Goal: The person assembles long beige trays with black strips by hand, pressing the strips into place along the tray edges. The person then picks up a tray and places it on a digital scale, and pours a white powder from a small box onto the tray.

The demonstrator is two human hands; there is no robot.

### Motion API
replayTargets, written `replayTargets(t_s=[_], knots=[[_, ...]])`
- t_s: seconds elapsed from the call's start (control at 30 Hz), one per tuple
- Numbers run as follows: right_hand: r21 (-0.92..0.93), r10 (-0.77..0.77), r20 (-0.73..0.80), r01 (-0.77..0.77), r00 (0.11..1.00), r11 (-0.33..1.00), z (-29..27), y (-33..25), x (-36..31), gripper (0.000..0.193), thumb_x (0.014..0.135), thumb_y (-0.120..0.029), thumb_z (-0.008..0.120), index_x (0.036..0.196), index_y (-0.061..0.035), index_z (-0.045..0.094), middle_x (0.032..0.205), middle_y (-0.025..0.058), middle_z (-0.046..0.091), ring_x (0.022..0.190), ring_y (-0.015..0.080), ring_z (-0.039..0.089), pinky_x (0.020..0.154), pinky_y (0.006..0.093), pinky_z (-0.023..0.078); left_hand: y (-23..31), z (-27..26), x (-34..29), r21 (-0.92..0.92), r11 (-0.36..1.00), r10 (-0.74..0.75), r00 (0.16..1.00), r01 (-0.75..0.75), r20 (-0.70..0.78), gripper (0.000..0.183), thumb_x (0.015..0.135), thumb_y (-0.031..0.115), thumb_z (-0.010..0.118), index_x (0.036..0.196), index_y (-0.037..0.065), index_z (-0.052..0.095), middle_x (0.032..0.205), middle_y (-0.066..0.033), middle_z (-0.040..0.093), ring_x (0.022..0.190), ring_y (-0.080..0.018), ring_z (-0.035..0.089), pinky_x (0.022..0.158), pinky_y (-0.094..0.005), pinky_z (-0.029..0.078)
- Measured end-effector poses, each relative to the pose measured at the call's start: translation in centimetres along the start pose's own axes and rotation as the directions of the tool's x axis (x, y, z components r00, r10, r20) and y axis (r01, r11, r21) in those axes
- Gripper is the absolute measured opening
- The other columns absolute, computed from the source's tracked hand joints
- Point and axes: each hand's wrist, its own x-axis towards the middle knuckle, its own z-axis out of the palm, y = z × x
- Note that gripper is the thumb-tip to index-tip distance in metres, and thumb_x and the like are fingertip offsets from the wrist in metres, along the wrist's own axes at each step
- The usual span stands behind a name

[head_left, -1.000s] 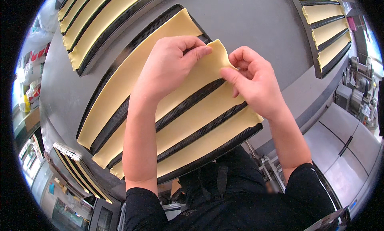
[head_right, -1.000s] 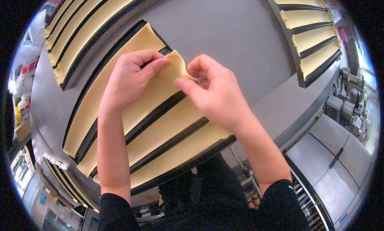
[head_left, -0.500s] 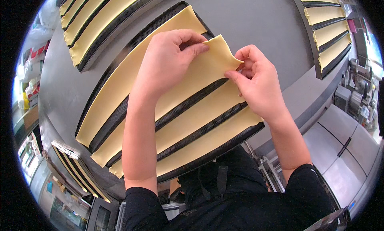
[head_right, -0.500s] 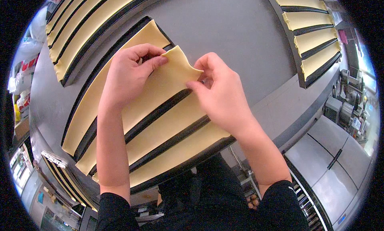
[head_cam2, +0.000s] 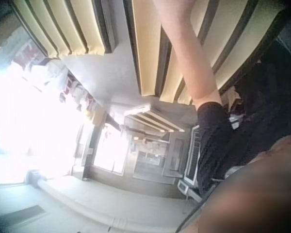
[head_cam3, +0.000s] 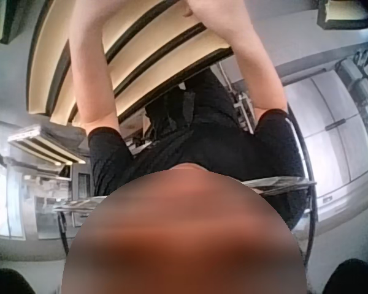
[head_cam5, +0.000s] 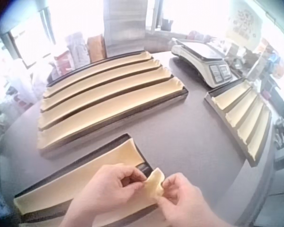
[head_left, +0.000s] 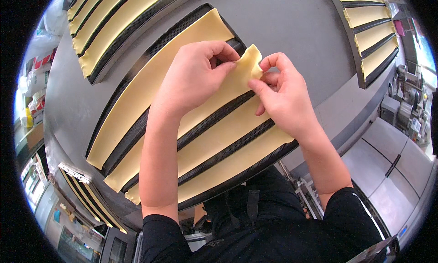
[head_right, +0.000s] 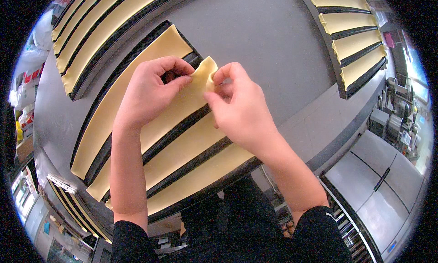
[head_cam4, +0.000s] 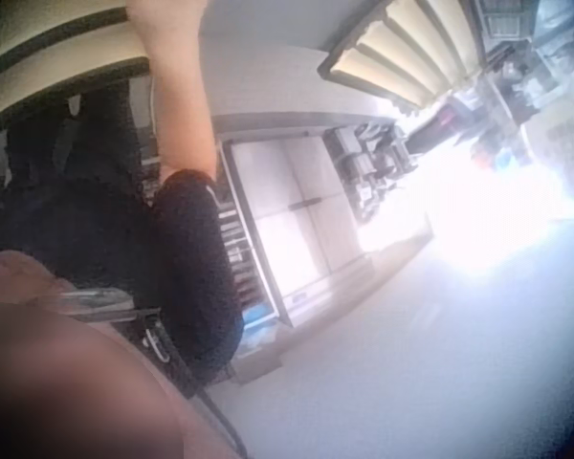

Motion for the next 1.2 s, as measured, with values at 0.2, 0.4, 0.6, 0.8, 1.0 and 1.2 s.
replayTargets(t_s=[0.2,0.4,0.6,0.8,1.0,1.2], knots=[[-0.167,-0.105,-0.086,0.090,0.991,0.982,1.0,0.8,0.1,0.034,0.095,-0.002,0.078,0.120,0.0005,0.055,0.097,0.0188,0.079,0.086,0.0233,0.077,0.079,0.0361,0.059,-0.3,0.1,0.0,-0.028,1.000,0.007,0.999,-0.008,-0.038,0.010,0.098,0.004,0.076,0.106,-0.002,0.078,0.092,-0.0035,0.077,0.086,-0.0081,0.068,0.080,-0.0263,0.055],[-0.149,-0.106,-0.094,0.092,0.990,0.985,0.3,0.9,-0.2,0.036,0.095,-0.001,0.078,0.122,0.0005,0.055,0.098,0.0196,0.080,0.086,0.0240,0.078,0.078,0.0361,0.059,-0.4,-0.2,0.0,0.080,0.996,0.044,0.980,-0.029,-0.193,0.011,0.096,0.002,0.076,0.107,0.000,0.079,0.084,0.0004,0.072,0.076,-0.0070,0.058,0.070,-0.0257,0.049],[-0.255,-0.126,-0.085,0.100,0.988,0.962,-0.1,-0.2,-0.4,0.036,0.093,-0.002,0.079,0.124,-0.0001,0.060,0.098,0.0182,0.078,0.083,0.0252,0.077,0.078,0.0371,0.059,-0.5,0.2,-0.1,0.160,0.980,0.146,0.978,-0.122,-0.146,0.013,0.094,0.001,0.076,0.107,0.001,0.078,0.092,-0.0031,0.068,0.077,-0.0120,0.059,0.070,-0.0287,0.049],[-0.619,-0.434,-0.079,0.297,0.897,0.727,-0.3,0.3,0.0,0.025,0.093,-0.013,0.081,0.111,-0.0035,0.066,0.099,0.0151,0.070,0.086,0.0334,0.072,0.076,0.0441,0.059,-0.2,0.9,-0.3,0.218,0.961,0.209,0.961,-0.168,-0.180,0.014,0.095,0.002,0.075,0.109,-0.002,0.076,0.096,-0.0107,0.068,0.084,-0.0202,0.068,0.076,-0.0323,0.055],[-0.677,-0.525,-0.062,0.351,0.849,0.647,-0.8,1.7,2.3,0.020,0.095,-0.018,0.078,0.103,-0.0056,0.064,0.100,0.0134,0.067,0.088,0.0386,0.070,0.075,0.0473,0.057,-0.2,2.0,-1.0,0.354,0.911,0.328,0.891,-0.211,-0.314,0.012,0.095,0.000,0.074,0.107,-0.002,0.075,0.097,-0.0140,0.070,0.085,-0.0243,0.070,0.078,-0.0357,0.057],[-0.639,-0.552,-0.046,0.401,0.833,0.657,-0.6,1.2,2.5,0.017,0.096,-0.016,0.077,0.102,-0.0061,0.064,0.099,0.0130,0.068,0.088,0.0384,0.071,0.074,0.0471,0.057,-0.3,5.0,-5.5,0.452,0.816,0.469,0.869,-0.359,-0.156,0.023,0.090,-0.004,0.074,0.113,0.000,0.076,0.119,-0.0163,0.075,0.115,-0.0369,0.071,0.102,-0.0468,0.055]])
